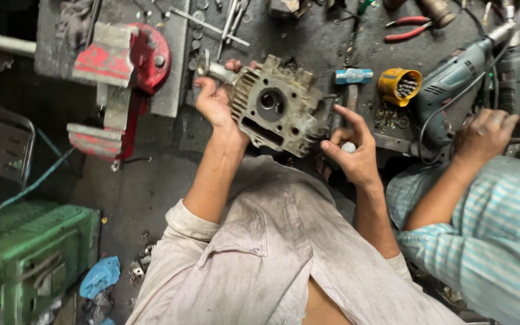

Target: The person uses a hammer to tap a metal engine casing, then uses a screwdriver to work on the interior of the casing. They handle small metal parts and compare two engine casings on the workbench.

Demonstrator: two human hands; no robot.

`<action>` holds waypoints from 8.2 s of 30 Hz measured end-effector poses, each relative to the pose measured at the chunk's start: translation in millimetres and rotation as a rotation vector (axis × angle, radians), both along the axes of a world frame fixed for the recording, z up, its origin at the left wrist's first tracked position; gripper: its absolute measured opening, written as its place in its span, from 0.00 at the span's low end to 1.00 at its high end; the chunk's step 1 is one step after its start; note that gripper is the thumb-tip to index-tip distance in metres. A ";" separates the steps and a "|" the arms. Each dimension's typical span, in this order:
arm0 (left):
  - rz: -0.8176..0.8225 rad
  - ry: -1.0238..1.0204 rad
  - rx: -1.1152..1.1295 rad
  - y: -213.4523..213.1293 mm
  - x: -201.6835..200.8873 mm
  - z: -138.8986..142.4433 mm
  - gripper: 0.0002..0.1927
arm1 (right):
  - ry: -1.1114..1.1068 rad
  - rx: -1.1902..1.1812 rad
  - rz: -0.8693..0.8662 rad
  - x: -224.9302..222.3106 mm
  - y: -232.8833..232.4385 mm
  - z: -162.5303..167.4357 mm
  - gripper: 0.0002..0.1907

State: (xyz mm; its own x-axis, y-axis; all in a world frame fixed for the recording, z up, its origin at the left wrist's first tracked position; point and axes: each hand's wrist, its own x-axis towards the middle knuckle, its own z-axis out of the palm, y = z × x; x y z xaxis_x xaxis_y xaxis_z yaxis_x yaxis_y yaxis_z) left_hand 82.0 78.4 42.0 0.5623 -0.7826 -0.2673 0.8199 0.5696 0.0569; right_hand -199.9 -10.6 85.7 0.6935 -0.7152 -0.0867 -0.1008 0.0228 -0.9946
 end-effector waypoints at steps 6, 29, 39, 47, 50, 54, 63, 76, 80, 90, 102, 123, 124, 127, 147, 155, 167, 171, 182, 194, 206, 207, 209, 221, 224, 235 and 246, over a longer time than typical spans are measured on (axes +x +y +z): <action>-0.003 -0.025 -0.232 32.7 -28.0 57.9 0.26 | -0.118 -0.126 0.054 -5.5 12.0 -23.7 0.33; 0.105 0.081 -0.317 38.7 -43.1 33.5 0.25 | -0.129 -0.102 0.132 -2.1 21.1 -12.9 0.13; 0.168 0.130 -0.014 35.5 -22.0 -10.7 0.26 | 0.126 -0.093 0.010 27.3 22.2 -6.5 0.29; 0.326 0.057 0.294 31.0 28.2 -77.8 0.29 | 0.330 -0.057 -0.037 51.1 13.3 14.9 0.11; 0.380 0.072 0.396 26.6 39.1 -103.1 0.27 | 0.283 0.031 -0.124 52.4 6.7 24.0 0.09; 0.339 -0.005 0.451 22.9 41.3 -120.0 0.26 | 0.244 0.087 -0.199 60.5 -2.6 30.3 0.08; 0.369 -0.413 0.583 56.9 44.6 -112.7 0.21 | 0.259 0.088 -0.149 81.9 -17.4 30.4 0.08; 0.047 -0.522 0.855 119.5 21.4 -78.8 0.15 | -0.241 0.151 -0.637 96.7 -215.3 -133.1 0.19; -0.071 -0.649 0.935 131.9 12.2 -74.5 0.16 | 0.026 -0.763 -0.710 109.6 -193.9 -130.0 0.23; 0.219 -0.643 0.978 125.5 6.1 -80.2 0.24 | 0.369 -0.901 0.308 153.6 -68.8 -94.4 0.25; 0.036 -1.546 0.977 83.9 -15.7 76.4 0.13 | -0.111 -0.270 0.090 124.8 -22.7 4.3 0.14; -0.186 -0.892 0.419 64.0 -54.5 48.1 0.12 | -0.366 -0.151 0.197 97.7 37.3 57.2 0.23; -0.185 -0.907 0.413 65.0 -55.3 49.9 0.11 | -0.358 -0.170 0.192 97.4 37.5 56.2 0.22; -0.136 -0.995 0.459 67.5 -60.3 56.3 0.10 | -0.327 -0.221 0.168 98.5 40.0 51.5 0.21; 0.048 -1.134 0.521 67.2 -70.0 67.7 0.08 | -0.211 -0.534 0.045 109.2 61.2 46.4 0.17; 0.129 -1.294 0.506 64.7 -69.5 76.5 0.07 | -0.329 -0.384 0.022 108.1 63.9 43.0 0.21; 0.134 -1.226 0.456 69.3 -70.2 71.8 0.05 | -0.274 -0.524 0.138 111.1 61.5 46.8 0.28; 0.126 -1.209 0.443 71.8 -69.6 73.7 0.05 | -0.274 -0.524 0.138 113.5 63.3 48.8 0.28; 0.217 -1.265 0.413 76.5 -60.4 81.9 0.04 | -0.354 -0.507 0.119 117.0 72.4 46.3 0.19; 0.224 -1.270 0.436 80.9 -60.7 81.4 0.06 | -0.367 -0.557 0.085 120.5 74.2 45.0 0.21; 0.221 -1.427 0.497 79.1 -50.8 89.5 0.09 | -0.346 -0.505 0.186 123.3 70.1 47.0 0.24; 0.206 -1.414 0.498 79.1 -50.1 89.7 0.09 | -0.344 -0.506 0.188 123.1 69.8 46.3 0.24; 0.174 -1.387 0.501 79.2 -48.8 89.5 0.09 | -0.320 -0.509 0.189 122.2 69.0 44.3 0.25; 0.159 -1.371 0.475 77.9 -49.1 83.3 0.10 | -0.389 -0.302 0.119 122.2 76.7 40.0 0.21; 0.199 -1.397 0.527 77.7 -47.2 80.8 0.10 | -0.382 -0.306 0.149 123.2 70.0 39.9 0.20; 0.106 -1.274 0.484 82.5 -50.6 59.3 0.07 | -0.280 -0.392 0.182 119.5 67.2 32.8 0.14; -0.098 -1.348 0.473 85.5 -39.6 48.1 0.08 | -0.131 -0.808 0.210 126.3 57.4 54.5 0.20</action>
State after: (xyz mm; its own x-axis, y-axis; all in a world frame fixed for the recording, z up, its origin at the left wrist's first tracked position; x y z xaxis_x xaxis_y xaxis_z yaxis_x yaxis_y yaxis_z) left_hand 42.4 163.9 90.2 0.5416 -0.8221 0.1755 0.0227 0.2230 0.9745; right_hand -73.6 46.9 140.2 0.7880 -0.3777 0.4862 0.0937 -0.7070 -0.7010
